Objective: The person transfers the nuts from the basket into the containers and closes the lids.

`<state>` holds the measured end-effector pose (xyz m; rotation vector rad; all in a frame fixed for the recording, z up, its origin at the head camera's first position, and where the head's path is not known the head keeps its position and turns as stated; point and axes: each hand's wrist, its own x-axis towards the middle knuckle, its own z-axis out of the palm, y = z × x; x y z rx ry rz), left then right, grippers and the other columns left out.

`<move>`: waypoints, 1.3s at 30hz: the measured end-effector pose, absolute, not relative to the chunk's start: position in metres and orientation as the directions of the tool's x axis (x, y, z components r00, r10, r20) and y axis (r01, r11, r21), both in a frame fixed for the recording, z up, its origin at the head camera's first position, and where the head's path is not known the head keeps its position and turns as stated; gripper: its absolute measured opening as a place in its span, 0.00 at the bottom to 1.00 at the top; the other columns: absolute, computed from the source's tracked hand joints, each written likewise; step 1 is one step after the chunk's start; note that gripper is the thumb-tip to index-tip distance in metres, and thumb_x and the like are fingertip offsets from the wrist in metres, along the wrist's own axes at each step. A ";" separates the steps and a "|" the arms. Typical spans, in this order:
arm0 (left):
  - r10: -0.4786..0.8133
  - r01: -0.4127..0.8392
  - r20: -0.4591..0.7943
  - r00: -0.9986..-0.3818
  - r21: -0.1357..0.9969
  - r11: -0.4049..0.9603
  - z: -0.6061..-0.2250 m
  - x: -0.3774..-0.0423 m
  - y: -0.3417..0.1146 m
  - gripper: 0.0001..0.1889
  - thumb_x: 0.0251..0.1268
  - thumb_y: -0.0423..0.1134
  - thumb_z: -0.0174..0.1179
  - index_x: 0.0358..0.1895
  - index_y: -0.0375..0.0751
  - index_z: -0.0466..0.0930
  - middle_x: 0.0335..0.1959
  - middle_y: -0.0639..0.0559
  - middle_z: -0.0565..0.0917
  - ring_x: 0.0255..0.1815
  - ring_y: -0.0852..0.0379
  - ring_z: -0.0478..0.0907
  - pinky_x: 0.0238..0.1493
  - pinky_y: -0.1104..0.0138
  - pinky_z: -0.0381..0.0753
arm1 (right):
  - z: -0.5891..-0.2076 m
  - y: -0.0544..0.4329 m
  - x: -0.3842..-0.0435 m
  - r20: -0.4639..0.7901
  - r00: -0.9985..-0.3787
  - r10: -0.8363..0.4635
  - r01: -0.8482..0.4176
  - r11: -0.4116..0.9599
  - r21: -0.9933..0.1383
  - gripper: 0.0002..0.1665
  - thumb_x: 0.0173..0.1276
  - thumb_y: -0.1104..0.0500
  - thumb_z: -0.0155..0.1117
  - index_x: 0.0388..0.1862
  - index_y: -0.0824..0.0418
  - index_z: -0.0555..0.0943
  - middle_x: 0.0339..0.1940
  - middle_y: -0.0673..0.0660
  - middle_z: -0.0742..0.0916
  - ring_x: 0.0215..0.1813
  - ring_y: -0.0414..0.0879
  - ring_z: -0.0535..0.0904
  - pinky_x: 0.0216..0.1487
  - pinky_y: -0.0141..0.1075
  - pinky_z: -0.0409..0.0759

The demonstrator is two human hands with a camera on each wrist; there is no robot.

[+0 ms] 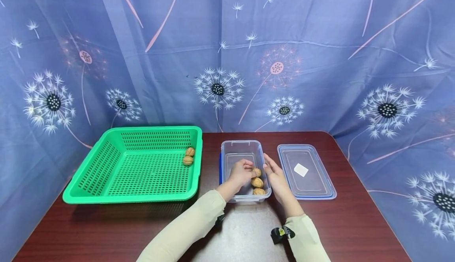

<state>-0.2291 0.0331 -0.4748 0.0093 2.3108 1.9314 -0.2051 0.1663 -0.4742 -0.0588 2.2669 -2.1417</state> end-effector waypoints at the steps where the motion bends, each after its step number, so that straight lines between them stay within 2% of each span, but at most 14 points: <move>1: 0.085 -0.074 -0.092 -0.992 0.979 0.189 -0.473 -0.229 0.033 0.17 0.46 0.20 0.65 0.43 0.23 0.77 0.41 0.34 0.84 0.46 0.44 0.82 0.46 0.64 0.83 | -0.475 0.166 -0.205 0.023 -0.999 -0.042 -0.025 0.059 -0.998 0.29 0.77 0.64 0.41 0.74 0.69 0.56 0.74 0.68 0.61 0.76 0.59 0.52 0.75 0.50 0.49; 7: 0.074 -0.075 -0.096 -0.993 0.967 0.244 -0.455 -0.233 0.028 0.21 0.49 0.24 0.66 0.50 0.22 0.77 0.47 0.32 0.81 0.49 0.43 0.80 0.48 0.64 0.81 | -0.480 0.165 -0.204 0.106 -0.993 -0.046 -0.108 0.053 -0.993 0.30 0.76 0.59 0.45 0.74 0.68 0.59 0.73 0.70 0.63 0.75 0.61 0.54 0.74 0.52 0.51; 12: 0.106 -0.067 -0.100 -0.989 0.957 0.282 -0.437 -0.235 0.026 0.23 0.54 0.28 0.67 0.55 0.25 0.76 0.50 0.33 0.81 0.51 0.44 0.79 0.49 0.63 0.81 | -0.471 0.164 -0.204 0.024 -0.999 -0.048 -0.027 0.067 -0.997 0.29 0.76 0.65 0.41 0.74 0.71 0.56 0.74 0.70 0.61 0.75 0.61 0.52 0.75 0.51 0.49; 16: 0.150 -0.056 -0.104 -0.983 0.955 0.293 -0.422 -0.234 0.026 0.24 0.57 0.31 0.67 0.58 0.28 0.76 0.53 0.36 0.80 0.54 0.46 0.78 0.50 0.64 0.81 | -0.468 0.164 -0.204 -0.007 -0.999 -0.054 0.003 0.070 -0.998 0.29 0.77 0.66 0.40 0.74 0.71 0.54 0.74 0.70 0.60 0.76 0.60 0.52 0.75 0.50 0.48; 28: 0.240 0.008 -0.026 -0.970 0.990 0.140 -0.344 -0.236 0.003 0.26 0.60 0.34 0.65 0.63 0.35 0.74 0.58 0.42 0.79 0.57 0.48 0.77 0.57 0.60 0.78 | -0.475 0.167 -0.206 0.009 -0.999 -0.031 -0.011 0.072 -0.997 0.29 0.77 0.66 0.41 0.74 0.70 0.55 0.74 0.69 0.61 0.76 0.60 0.52 0.75 0.50 0.50; 36: 0.179 0.011 -0.008 -0.984 0.994 0.107 -0.309 -0.246 -0.034 0.25 0.62 0.35 0.65 0.63 0.39 0.74 0.57 0.46 0.80 0.57 0.52 0.78 0.63 0.58 0.71 | -0.475 0.166 -0.206 0.000 -0.999 -0.032 -0.003 0.082 -0.997 0.28 0.78 0.65 0.40 0.75 0.69 0.55 0.74 0.68 0.61 0.76 0.58 0.52 0.75 0.49 0.49; 39: 0.137 0.016 0.003 -0.991 0.995 0.095 -0.302 -0.251 -0.051 0.24 0.62 0.35 0.64 0.62 0.40 0.75 0.56 0.45 0.81 0.57 0.52 0.77 0.65 0.58 0.69 | -0.475 0.166 -0.205 0.002 -0.999 -0.035 -0.005 0.080 -0.997 0.28 0.78 0.65 0.40 0.75 0.69 0.55 0.74 0.68 0.61 0.76 0.58 0.52 0.75 0.49 0.49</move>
